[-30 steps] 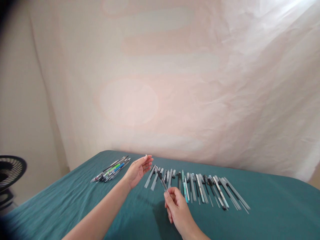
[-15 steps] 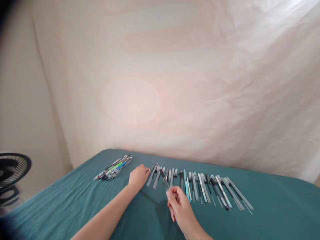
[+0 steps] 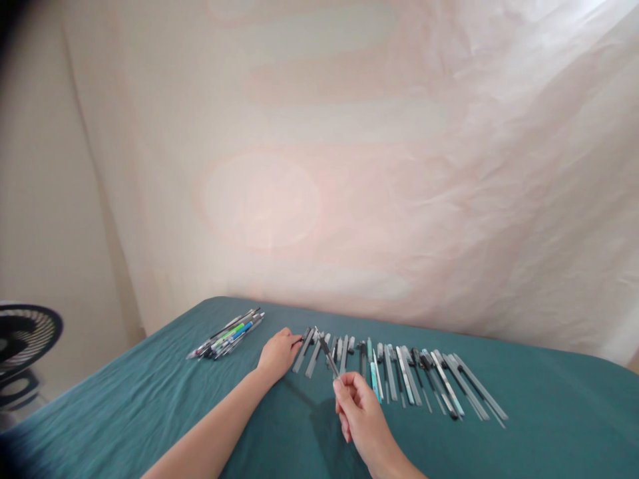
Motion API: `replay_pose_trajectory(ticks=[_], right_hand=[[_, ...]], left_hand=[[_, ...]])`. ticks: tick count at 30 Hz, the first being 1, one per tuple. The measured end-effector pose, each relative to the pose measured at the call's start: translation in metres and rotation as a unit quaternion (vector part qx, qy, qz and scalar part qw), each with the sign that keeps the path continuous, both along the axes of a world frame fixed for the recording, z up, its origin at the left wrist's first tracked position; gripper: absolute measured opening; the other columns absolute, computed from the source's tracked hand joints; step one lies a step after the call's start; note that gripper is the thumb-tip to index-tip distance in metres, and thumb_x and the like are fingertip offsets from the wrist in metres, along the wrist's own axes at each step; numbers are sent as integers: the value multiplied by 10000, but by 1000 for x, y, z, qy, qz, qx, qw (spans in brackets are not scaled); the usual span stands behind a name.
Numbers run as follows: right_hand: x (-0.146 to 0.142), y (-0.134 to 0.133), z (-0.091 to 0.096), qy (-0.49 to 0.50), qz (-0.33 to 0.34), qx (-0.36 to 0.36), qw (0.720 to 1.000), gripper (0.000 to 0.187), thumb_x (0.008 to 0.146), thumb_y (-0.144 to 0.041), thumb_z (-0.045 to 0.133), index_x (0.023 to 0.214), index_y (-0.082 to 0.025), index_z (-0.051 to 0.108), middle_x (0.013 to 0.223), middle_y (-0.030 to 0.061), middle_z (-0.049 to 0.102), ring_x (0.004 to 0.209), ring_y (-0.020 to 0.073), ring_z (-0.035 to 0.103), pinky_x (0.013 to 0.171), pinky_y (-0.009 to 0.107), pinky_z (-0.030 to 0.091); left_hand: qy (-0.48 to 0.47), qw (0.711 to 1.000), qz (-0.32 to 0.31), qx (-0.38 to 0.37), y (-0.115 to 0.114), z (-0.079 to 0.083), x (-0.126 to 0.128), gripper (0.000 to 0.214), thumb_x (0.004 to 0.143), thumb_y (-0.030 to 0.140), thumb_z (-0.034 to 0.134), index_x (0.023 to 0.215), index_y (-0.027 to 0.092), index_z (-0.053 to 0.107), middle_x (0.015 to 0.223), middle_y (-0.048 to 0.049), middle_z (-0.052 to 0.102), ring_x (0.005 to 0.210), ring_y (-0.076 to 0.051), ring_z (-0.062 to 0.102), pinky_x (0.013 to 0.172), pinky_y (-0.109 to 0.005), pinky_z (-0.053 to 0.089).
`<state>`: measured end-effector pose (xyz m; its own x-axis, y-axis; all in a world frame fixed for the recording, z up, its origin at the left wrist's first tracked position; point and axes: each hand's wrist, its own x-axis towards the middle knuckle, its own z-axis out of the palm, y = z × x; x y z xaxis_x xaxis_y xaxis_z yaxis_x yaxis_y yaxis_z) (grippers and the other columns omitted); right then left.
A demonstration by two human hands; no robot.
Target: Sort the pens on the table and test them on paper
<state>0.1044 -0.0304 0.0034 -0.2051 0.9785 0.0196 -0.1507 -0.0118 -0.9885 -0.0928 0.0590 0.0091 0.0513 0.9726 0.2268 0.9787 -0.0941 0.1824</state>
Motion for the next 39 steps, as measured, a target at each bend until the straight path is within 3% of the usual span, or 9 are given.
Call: replay_pose_trajectory(ticks=[17, 27, 33, 39], right_hand=[[0, 1, 0, 0, 2, 4, 1000, 295, 781, -486, 488, 744, -200, 426, 558, -78, 428, 342, 25, 295, 316, 159, 260], [0, 0, 1, 5, 0, -3, 1000, 291, 777, -481, 501, 745, -199, 436, 545, -80, 423, 342, 24, 289, 310, 153, 260], [0, 0, 2, 20, 0, -11, 1000, 309, 764, -494, 507, 732, -192, 450, 531, -78, 423, 335, 22, 285, 302, 148, 255], [1, 3, -3, 32, -1, -15, 999, 326, 780, -509, 477, 805, -184, 489, 540, -74, 435, 338, 25, 298, 298, 147, 254]], left_hand=[[-39, 999, -10, -1, -1, -2, -3, 299, 834, 389, 391, 987, 294, 630, 913, -49, 548, 872, -178, 524, 740, -253, 361], [-159, 987, -15, 10, -1, -5, -5, 241, 791, 338, 465, 914, 259, 657, 874, -54, 564, 849, -191, 530, 763, -271, 351], [-317, 948, -35, 4, 1, 13, 0, 315, 807, 355, 433, 986, 178, 622, 958, -88, 612, 914, -203, 524, 809, -284, 357], [-464, 862, -158, -128, -18, 37, 34, 499, 801, 517, 383, 1023, 129, 604, 967, -105, 650, 786, -163, 601, 626, -231, 431]])
